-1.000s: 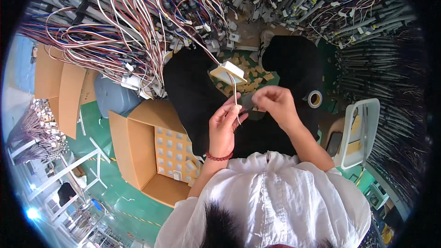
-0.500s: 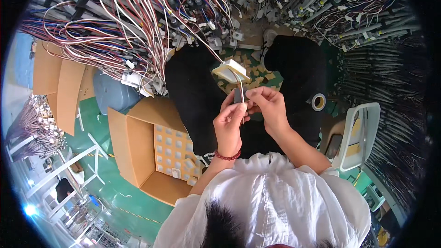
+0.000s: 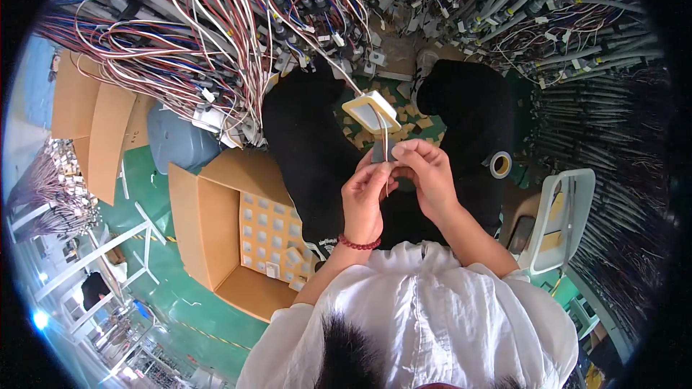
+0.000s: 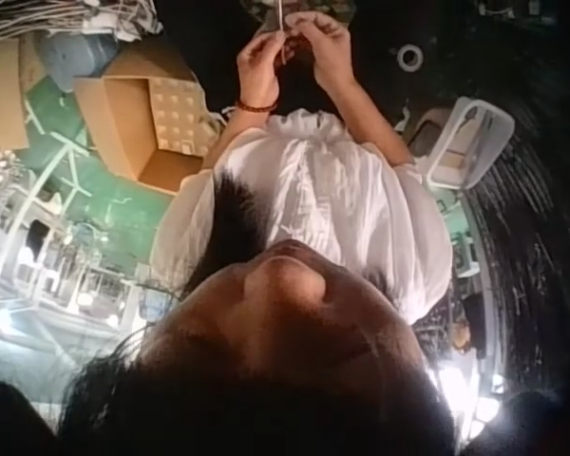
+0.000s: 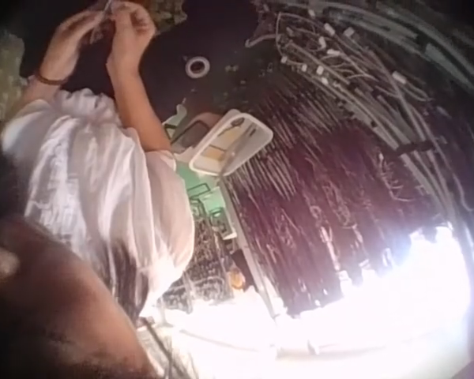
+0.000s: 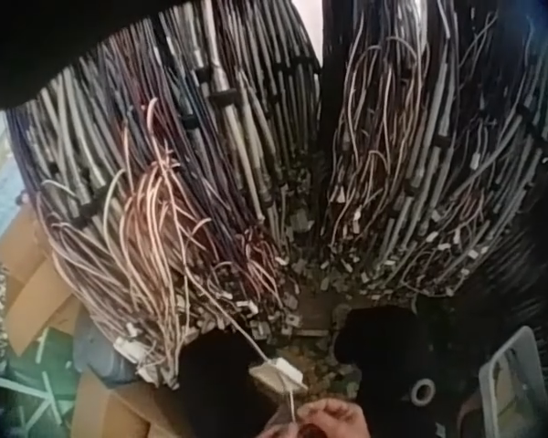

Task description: Wrapping electrical tape around wire harness components in a factory.

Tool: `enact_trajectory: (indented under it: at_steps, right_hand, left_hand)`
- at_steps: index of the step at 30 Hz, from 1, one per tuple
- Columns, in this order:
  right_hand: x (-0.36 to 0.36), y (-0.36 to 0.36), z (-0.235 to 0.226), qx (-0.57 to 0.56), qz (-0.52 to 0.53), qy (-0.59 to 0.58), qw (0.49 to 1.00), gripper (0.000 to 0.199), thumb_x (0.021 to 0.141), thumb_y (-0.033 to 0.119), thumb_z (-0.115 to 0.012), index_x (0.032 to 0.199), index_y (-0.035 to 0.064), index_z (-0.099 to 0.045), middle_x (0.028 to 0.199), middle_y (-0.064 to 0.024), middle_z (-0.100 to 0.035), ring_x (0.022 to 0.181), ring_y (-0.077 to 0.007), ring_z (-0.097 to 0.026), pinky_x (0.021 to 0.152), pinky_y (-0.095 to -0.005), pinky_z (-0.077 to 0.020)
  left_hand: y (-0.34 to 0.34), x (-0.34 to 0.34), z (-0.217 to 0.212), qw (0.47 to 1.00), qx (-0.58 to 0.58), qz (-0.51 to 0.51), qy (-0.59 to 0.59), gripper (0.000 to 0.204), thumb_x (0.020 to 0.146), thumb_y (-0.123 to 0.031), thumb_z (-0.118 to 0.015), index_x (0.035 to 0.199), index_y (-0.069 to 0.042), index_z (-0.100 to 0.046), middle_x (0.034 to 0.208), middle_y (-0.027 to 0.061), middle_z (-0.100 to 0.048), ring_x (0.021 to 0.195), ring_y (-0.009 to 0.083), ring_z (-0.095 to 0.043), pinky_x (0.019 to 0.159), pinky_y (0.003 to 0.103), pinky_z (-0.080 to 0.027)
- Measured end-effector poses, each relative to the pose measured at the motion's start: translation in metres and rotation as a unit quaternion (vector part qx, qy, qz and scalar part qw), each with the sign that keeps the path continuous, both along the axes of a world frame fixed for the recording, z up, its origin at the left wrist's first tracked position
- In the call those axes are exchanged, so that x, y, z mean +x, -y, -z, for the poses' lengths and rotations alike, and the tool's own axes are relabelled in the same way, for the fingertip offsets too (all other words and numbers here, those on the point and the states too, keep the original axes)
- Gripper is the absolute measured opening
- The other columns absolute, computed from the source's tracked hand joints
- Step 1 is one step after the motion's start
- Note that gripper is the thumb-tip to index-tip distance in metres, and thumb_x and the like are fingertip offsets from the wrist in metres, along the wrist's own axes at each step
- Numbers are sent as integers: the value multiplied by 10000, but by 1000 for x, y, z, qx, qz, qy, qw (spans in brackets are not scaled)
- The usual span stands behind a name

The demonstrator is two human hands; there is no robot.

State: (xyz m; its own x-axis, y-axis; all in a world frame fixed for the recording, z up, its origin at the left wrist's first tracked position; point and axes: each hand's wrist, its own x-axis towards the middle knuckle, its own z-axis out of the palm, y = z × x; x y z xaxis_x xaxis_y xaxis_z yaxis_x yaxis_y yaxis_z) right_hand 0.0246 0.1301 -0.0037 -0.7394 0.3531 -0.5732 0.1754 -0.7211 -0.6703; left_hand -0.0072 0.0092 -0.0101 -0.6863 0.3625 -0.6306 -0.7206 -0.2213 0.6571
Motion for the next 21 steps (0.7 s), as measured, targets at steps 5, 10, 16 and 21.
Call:
enact_trajectory:
  at_steps: [5, 10, 16, 21]
  right_hand:
    - [2, -20, -11, -75, -130, -100, 984, 338, 856, 197, -561, 1131, 2, -582, 1039, -92, -645, 906, -154, -601, 756, -277, -470]
    - [3, -29, -11, -210, -175, -223, 936, 559, 860, 316, -537, 1289, -37, -480, 1250, -162, -565, 1067, -212, -562, 887, -327, -425]
    - [10, -23, 10, -198, -159, -173, 952, 458, 905, 336, -570, 1200, -15, -558, 1097, -95, -606, 951, -157, -569, 766, -281, -457]
    - [8, -20, 9, -177, -165, -179, 954, 458, 878, 402, -603, 1130, 19, -610, 1085, -74, -603, 903, -144, -570, 697, -249, -454]
  left_hand:
    - [-2, 3, -7, 1000, 23, 14, -5, 133, 878, -88, -620, 924, 30, -661, 1244, 50, -522, 859, 95, -586, 741, 229, -483]
    - [-3, 7, -16, 996, 11, 13, -84, 146, 875, -104, -621, 941, 22, -656, 880, 36, -636, 762, 99, -590, 750, 258, -498]
    - [-5, 7, -19, 995, 16, 29, -96, 124, 875, -68, -608, 915, 39, -655, 901, 48, -625, 769, 107, -594, 763, 252, -497]
    - [-2, 8, -15, 994, 28, 32, -104, 120, 876, -66, -612, 911, 41, -652, 943, 56, -618, 779, 118, -599, 776, 258, -501]
